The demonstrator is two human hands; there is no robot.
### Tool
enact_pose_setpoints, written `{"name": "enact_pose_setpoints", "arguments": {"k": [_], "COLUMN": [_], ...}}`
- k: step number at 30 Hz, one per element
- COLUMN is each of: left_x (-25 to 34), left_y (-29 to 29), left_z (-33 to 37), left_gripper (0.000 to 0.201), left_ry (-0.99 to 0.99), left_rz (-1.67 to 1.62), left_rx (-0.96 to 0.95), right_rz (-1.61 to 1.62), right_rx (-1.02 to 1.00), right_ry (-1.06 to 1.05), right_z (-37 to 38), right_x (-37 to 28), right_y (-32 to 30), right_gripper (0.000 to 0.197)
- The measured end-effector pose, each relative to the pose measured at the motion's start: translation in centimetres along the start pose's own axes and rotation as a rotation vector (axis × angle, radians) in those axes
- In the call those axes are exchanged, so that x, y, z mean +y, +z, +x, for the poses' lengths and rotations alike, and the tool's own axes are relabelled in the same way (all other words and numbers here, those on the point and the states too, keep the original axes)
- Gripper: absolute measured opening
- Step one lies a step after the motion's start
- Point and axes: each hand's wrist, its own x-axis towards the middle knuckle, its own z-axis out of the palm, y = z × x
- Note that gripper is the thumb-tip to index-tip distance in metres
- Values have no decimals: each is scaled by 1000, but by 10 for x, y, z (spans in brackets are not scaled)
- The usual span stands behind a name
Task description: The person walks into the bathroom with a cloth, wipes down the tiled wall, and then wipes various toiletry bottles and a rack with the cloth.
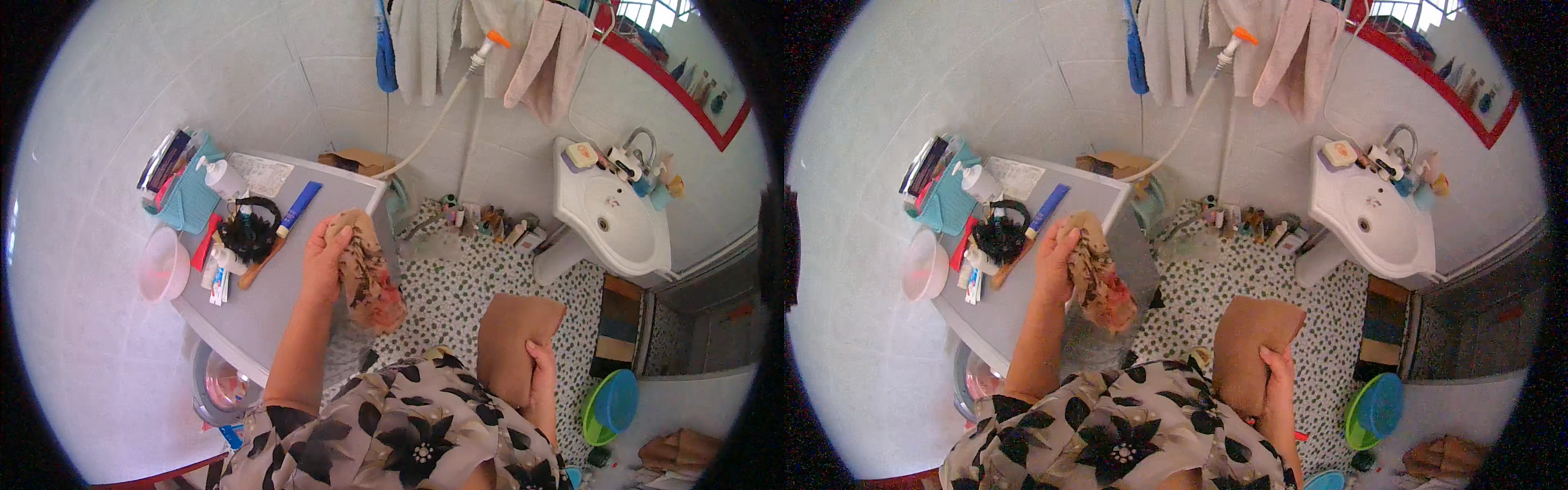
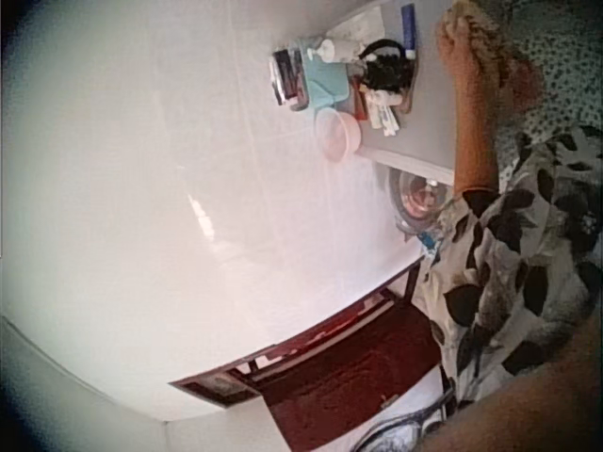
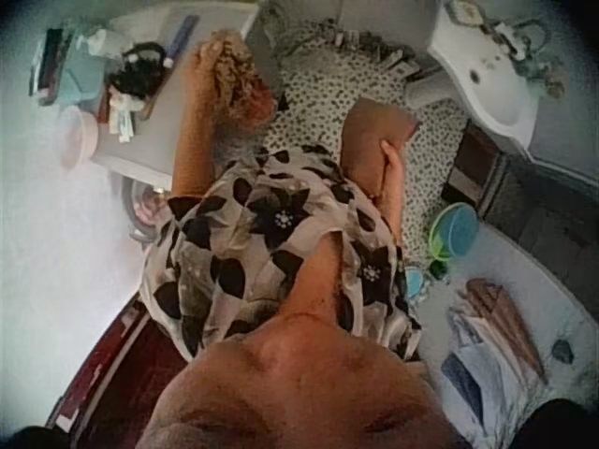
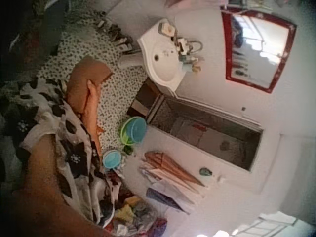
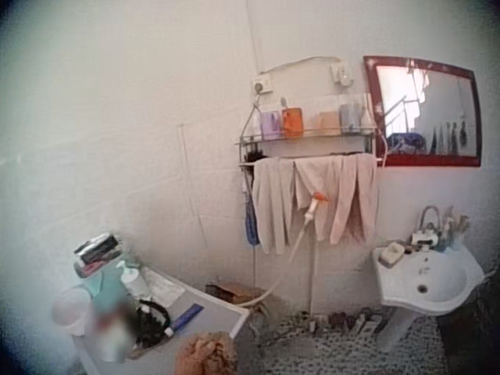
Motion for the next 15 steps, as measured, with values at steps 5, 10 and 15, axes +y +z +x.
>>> {"name": "enact_pose_setpoints", "arguments": {"k": [5,10,15], "left_x": [7,1,-104], "left_y": [-55,-69,97], "left_z": [38,31,35], "left_gripper": [38,61,45], "left_ry": [133,512,-146], "left_rz": [804,2027,788], "left_rx": [45,381,-509], "right_rz": [97,180,298], "right_rx": [64,123,166], "right_ry": [29,1,-239], "right_z": [20,41,50], "right_x": [-20,-44,-77], "right_y": [-19,-33,-65], "right_gripper": [53,50,45]}}
